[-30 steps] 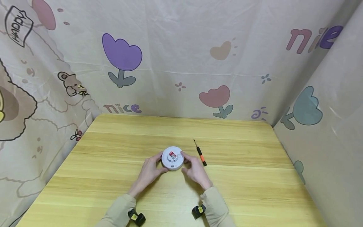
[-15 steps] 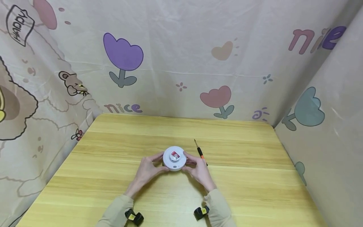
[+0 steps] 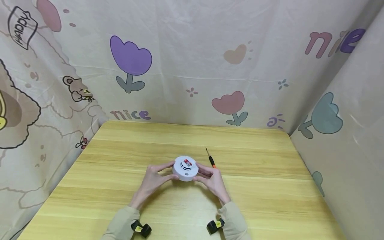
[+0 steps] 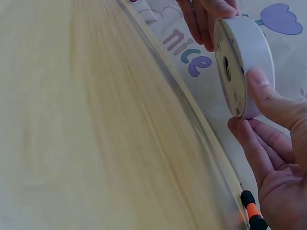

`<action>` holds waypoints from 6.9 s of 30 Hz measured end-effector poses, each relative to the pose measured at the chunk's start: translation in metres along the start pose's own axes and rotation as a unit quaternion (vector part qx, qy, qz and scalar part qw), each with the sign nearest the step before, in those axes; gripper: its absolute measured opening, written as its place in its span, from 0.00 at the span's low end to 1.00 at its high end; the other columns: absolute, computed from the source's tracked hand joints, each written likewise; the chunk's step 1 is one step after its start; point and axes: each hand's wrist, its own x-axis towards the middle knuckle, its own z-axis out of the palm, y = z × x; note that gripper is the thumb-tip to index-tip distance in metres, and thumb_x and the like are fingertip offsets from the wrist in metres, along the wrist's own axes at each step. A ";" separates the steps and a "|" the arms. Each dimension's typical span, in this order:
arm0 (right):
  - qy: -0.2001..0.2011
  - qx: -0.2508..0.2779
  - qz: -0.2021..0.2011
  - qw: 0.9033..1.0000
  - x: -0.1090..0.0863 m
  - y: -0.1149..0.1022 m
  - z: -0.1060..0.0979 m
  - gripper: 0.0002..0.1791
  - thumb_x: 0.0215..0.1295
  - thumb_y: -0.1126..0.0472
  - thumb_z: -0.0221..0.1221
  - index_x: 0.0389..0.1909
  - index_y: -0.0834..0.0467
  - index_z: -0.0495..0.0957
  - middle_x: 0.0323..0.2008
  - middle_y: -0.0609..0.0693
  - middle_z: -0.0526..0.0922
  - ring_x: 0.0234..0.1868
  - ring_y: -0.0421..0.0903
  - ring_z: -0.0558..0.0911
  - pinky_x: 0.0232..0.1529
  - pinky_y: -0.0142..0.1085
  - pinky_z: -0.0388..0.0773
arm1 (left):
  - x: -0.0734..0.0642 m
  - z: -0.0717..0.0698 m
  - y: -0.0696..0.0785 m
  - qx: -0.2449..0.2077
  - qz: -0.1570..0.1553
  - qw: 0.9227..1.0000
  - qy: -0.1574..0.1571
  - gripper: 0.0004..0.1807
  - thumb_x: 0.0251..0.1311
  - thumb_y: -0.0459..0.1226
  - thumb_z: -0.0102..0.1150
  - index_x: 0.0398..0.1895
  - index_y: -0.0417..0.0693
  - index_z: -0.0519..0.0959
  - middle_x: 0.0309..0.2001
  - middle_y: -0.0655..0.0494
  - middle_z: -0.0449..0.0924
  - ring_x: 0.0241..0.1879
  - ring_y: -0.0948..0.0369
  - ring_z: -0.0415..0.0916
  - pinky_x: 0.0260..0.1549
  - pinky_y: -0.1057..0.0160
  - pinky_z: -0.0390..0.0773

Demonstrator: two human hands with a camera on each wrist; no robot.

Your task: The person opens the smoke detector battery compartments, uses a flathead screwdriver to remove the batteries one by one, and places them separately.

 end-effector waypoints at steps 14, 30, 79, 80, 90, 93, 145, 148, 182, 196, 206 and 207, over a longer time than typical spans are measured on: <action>0.018 -0.011 -0.028 0.999 -0.002 0.004 0.003 0.25 0.59 0.72 0.66 0.56 0.77 0.75 0.53 0.76 0.79 0.46 0.30 0.86 0.49 0.29 0.85 | 0.005 -0.006 -0.002 0.061 0.087 0.994 0.012 0.20 0.48 0.24 0.72 0.48 0.36 0.85 0.47 0.40 0.88 0.45 0.49 0.88 0.47 0.59 0.88; 0.011 -0.026 0.008 1.000 0.000 0.007 0.005 0.29 0.61 0.71 0.65 0.63 0.73 0.71 0.50 0.75 0.82 0.44 0.34 0.88 0.50 0.27 0.85 | 0.001 -0.003 -0.001 0.103 -0.029 0.994 -0.009 0.17 0.58 0.35 0.69 0.51 0.48 0.84 0.43 0.54 0.86 0.43 0.58 0.84 0.48 0.54 0.86; 0.037 0.033 0.050 0.998 0.001 0.012 0.012 0.26 0.73 0.69 0.55 0.69 0.72 0.65 0.51 0.77 0.74 0.38 0.36 0.86 0.45 0.35 0.89 | 0.003 0.013 -0.001 -0.060 -0.202 0.977 -0.022 0.18 0.65 0.36 0.64 0.56 0.39 0.81 0.43 0.41 0.89 0.42 0.52 0.88 0.44 0.66 0.87; 0.038 0.032 0.049 0.998 0.001 0.012 0.012 0.26 0.73 0.69 0.55 0.69 0.72 0.66 0.51 0.77 0.75 0.37 0.36 0.86 0.45 0.35 0.89 | 0.003 0.013 -0.001 -0.062 -0.204 0.977 -0.022 0.18 0.65 0.35 0.64 0.56 0.39 0.81 0.43 0.41 0.89 0.42 0.52 0.88 0.44 0.66 0.87; 0.016 0.003 0.051 0.999 -0.002 0.005 0.010 0.36 0.61 0.70 0.66 0.71 0.65 0.66 0.59 0.74 0.75 0.39 0.39 0.87 0.45 0.32 0.87 | 0.001 0.015 -0.005 -0.058 -0.197 0.978 -0.023 0.18 0.67 0.35 0.62 0.57 0.38 0.80 0.47 0.38 0.87 0.46 0.49 0.88 0.46 0.63 0.88; 0.006 0.005 0.055 0.998 -0.002 0.004 0.010 0.39 0.59 0.70 0.67 0.72 0.64 0.65 0.61 0.73 0.74 0.41 0.40 0.87 0.46 0.31 0.87 | 0.001 0.014 -0.005 -0.060 -0.200 0.978 -0.031 0.19 0.67 0.35 0.61 0.59 0.38 0.79 0.50 0.38 0.86 0.49 0.48 0.86 0.49 0.61 0.87; -0.066 -0.129 0.055 0.988 0.015 -0.005 0.002 0.37 0.63 0.63 0.67 0.71 0.65 0.66 0.64 0.70 0.75 0.39 0.43 0.83 0.39 0.27 0.83 | 0.007 0.018 -0.003 0.009 -0.191 0.976 -0.103 0.39 0.55 0.45 0.74 0.69 0.45 0.71 0.50 0.50 0.81 0.40 0.62 0.76 0.38 0.70 0.79; -0.064 -0.110 0.057 0.990 0.016 -0.004 0.002 0.36 0.62 0.64 0.67 0.70 0.66 0.67 0.62 0.71 0.76 0.37 0.41 0.84 0.37 0.28 0.84 | 0.008 0.018 -0.002 0.011 -0.199 0.975 -0.098 0.39 0.53 0.46 0.75 0.68 0.46 0.72 0.49 0.51 0.82 0.39 0.62 0.75 0.37 0.71 0.78; -0.047 -0.079 0.082 0.992 0.020 -0.006 0.003 0.35 0.60 0.67 0.68 0.69 0.62 0.70 0.57 0.69 0.80 0.34 0.44 0.83 0.35 0.29 0.83 | 0.010 0.021 0.004 0.064 -0.194 0.977 -0.066 0.39 0.48 0.51 0.77 0.63 0.46 0.76 0.51 0.45 0.85 0.41 0.60 0.80 0.40 0.65 0.82; -0.041 -0.088 0.083 0.992 0.019 -0.002 0.004 0.34 0.61 0.68 0.67 0.69 0.62 0.70 0.58 0.69 0.79 0.34 0.44 0.84 0.36 0.31 0.85 | 0.009 0.024 0.004 0.082 -0.185 0.978 -0.059 0.39 0.48 0.52 0.77 0.63 0.46 0.76 0.51 0.44 0.85 0.43 0.58 0.81 0.42 0.61 0.83; -0.058 -0.085 0.076 0.992 0.018 -0.004 0.002 0.35 0.64 0.66 0.64 0.71 0.64 0.66 0.61 0.72 0.75 0.40 0.49 0.86 0.40 0.33 0.86 | 0.008 0.025 0.005 0.078 -0.185 0.978 -0.049 0.39 0.49 0.54 0.76 0.61 0.42 0.76 0.56 0.39 0.83 0.56 0.47 0.81 0.57 0.46 0.81; -0.062 -0.084 0.076 0.992 0.018 -0.004 0.002 0.35 0.65 0.66 0.64 0.72 0.64 0.65 0.61 0.72 0.75 0.40 0.50 0.86 0.40 0.33 0.86 | 0.008 0.025 0.005 0.078 -0.186 0.978 -0.048 0.40 0.49 0.54 0.76 0.61 0.42 0.76 0.57 0.39 0.83 0.56 0.46 0.80 0.58 0.45 0.81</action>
